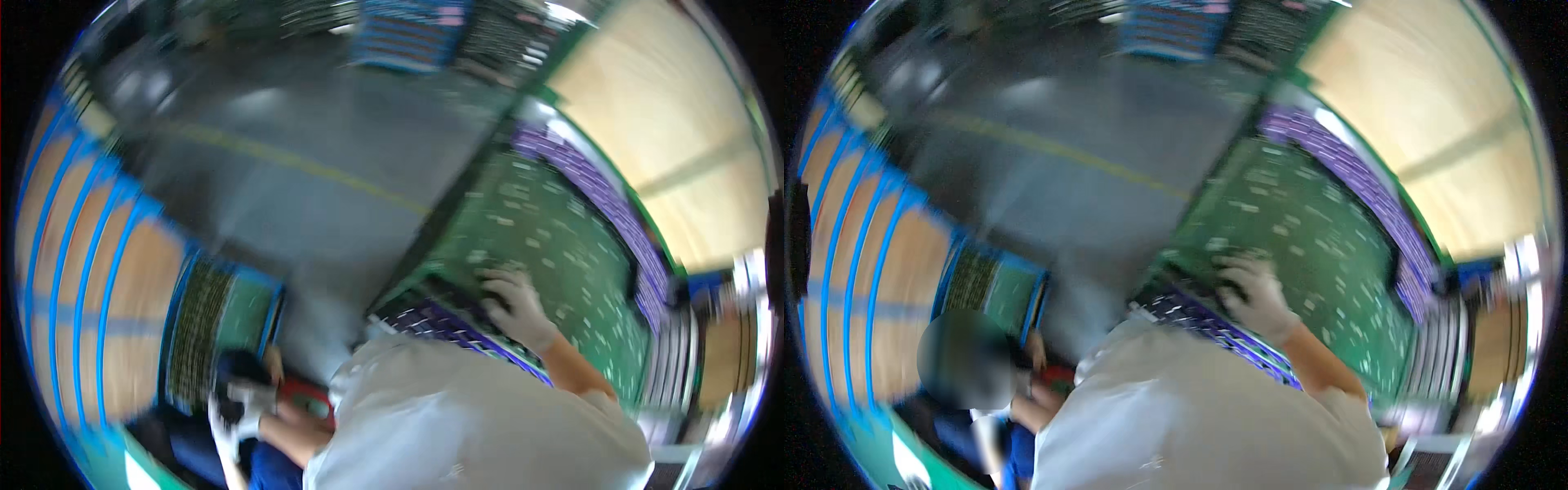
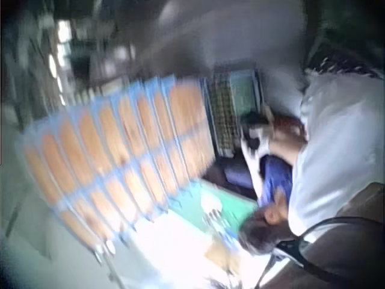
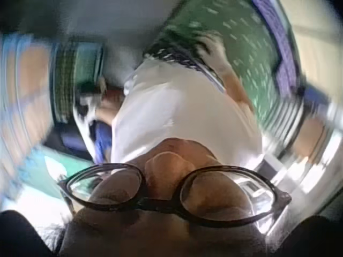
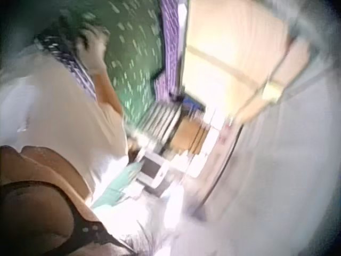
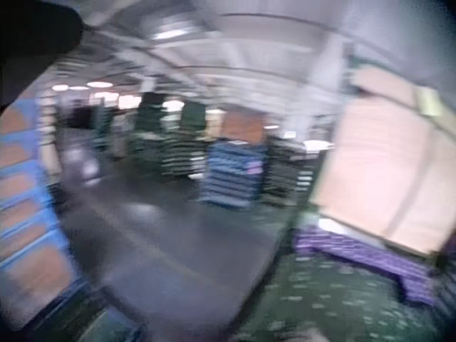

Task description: The person picks up purple circuit boards from a green table and places them into a blue rack. They handle the boards one by one, orienting them before insertion. A coworker is visible in the background working at a separate station.

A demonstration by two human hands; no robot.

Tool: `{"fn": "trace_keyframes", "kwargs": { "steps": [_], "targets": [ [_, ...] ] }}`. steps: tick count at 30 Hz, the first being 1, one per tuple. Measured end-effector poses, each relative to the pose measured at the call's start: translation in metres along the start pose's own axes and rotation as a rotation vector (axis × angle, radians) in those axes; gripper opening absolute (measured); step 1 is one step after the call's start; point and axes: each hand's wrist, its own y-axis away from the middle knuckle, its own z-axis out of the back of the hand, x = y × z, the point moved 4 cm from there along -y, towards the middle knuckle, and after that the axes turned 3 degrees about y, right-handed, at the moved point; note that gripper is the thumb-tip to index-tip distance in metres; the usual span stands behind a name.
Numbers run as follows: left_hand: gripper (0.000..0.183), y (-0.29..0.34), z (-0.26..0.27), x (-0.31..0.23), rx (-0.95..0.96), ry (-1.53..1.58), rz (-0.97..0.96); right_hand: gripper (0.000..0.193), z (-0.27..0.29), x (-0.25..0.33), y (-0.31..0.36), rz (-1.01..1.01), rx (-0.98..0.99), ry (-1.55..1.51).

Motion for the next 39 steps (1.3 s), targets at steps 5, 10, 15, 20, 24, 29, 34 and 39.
{"fn": "trace_keyframes", "kwargs": {
  "steps": [5,10,15,20,24,29,34,39],
  "targets": [
    [0.020,-0.055,0.103,-0.056,-0.181,0.035,-0.033,0.031,0.002,-0.026,0.017,0.058,-0.142,-0.058],
    [0.012,-0.093,0.228,-0.103,-0.487,0.014,-0.154,0.030,0.025,-0.053,0.075,-0.093,-0.394,-0.022],
    [0.022,-0.088,0.344,-0.137,-0.926,-0.204,-0.255,0.028,0.058,-0.088,0.150,-0.270,-0.632,0.067],
    [0.066,-0.060,0.412,-0.242,-1.186,-1.786,0.339,0.032,0.089,-0.131,0.247,-0.502,-0.812,0.272],
    [0.065,0.044,0.576,-0.245,-0.512,-2.557,2.585,0.036,0.106,-0.173,0.313,-0.701,-0.842,0.395],
    [0.043,0.165,0.651,-0.289,-1.290,-1.998,2.768,0.043,0.131,-0.255,0.390,-0.984,-0.784,0.439],
    [0.053,0.315,0.737,-0.305,-0.756,-1.627,3.260,0.052,0.157,-0.332,0.419,-1.126,-0.733,0.457],
    [0.070,0.434,0.755,-0.363,-0.344,-1.735,3.316,0.068,0.172,-0.378,0.376,-1.214,-0.718,0.294]
  ]
}}
